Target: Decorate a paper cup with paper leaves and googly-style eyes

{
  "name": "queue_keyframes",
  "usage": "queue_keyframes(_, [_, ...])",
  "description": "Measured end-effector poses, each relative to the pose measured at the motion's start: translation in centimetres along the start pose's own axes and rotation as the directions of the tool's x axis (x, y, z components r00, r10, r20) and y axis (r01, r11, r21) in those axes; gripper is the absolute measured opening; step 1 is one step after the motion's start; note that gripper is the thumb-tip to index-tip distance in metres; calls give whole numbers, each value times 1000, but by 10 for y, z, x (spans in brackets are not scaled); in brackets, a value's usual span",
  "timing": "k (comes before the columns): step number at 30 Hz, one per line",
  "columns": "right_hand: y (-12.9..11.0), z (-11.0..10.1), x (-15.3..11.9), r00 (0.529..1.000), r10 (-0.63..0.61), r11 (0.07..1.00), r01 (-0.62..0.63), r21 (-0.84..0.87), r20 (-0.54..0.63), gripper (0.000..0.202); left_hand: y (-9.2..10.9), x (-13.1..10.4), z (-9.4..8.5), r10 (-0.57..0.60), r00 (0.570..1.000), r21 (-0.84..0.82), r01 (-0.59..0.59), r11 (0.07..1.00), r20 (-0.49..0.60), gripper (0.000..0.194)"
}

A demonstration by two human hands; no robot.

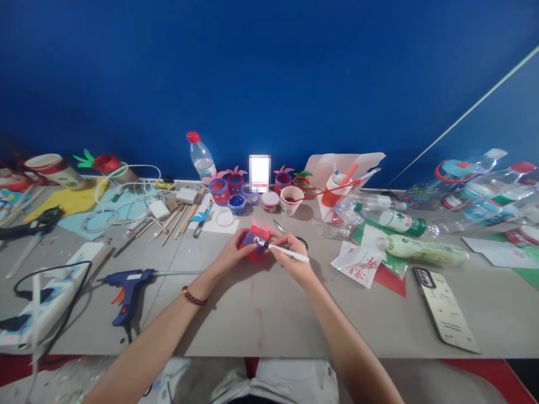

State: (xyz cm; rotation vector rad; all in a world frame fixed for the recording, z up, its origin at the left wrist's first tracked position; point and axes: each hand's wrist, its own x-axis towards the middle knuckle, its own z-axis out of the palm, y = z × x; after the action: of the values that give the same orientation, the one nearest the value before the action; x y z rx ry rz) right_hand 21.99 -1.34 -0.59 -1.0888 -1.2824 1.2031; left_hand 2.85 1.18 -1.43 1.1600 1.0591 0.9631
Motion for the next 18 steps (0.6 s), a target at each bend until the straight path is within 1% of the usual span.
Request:
queue_keyframes(4, [1,-3,2,996,-90,984,90,156,-8,17,5,0,0,-53,998,-95,56,994,37,50])
queue_keyframes(7, [5,-4,2,994,-94,977,104,189,-61,17,5,1,-1,-83,996,-171,89,981,44,54])
queue_keyframes(10, [8,-4,2,988,-95,979,114,167,-118,20,2,4,-2,-93,995,-246,97,964,26,57])
queue_keyframes(13, [12,-2,1,982,-107,985,126,115,-155,20,-2,5,-3,-82,996,-298,89,950,36,61])
queue_keyframes(16, [13,0,0,979,-121,991,130,44,-163,22,-4,5,-3,-81,996,-295,85,952,27,61])
queue_keyframes(18, [13,2,-2,978,-151,988,152,-5,-144,24,-3,4,-2,-65,998,-292,67,954,18,60])
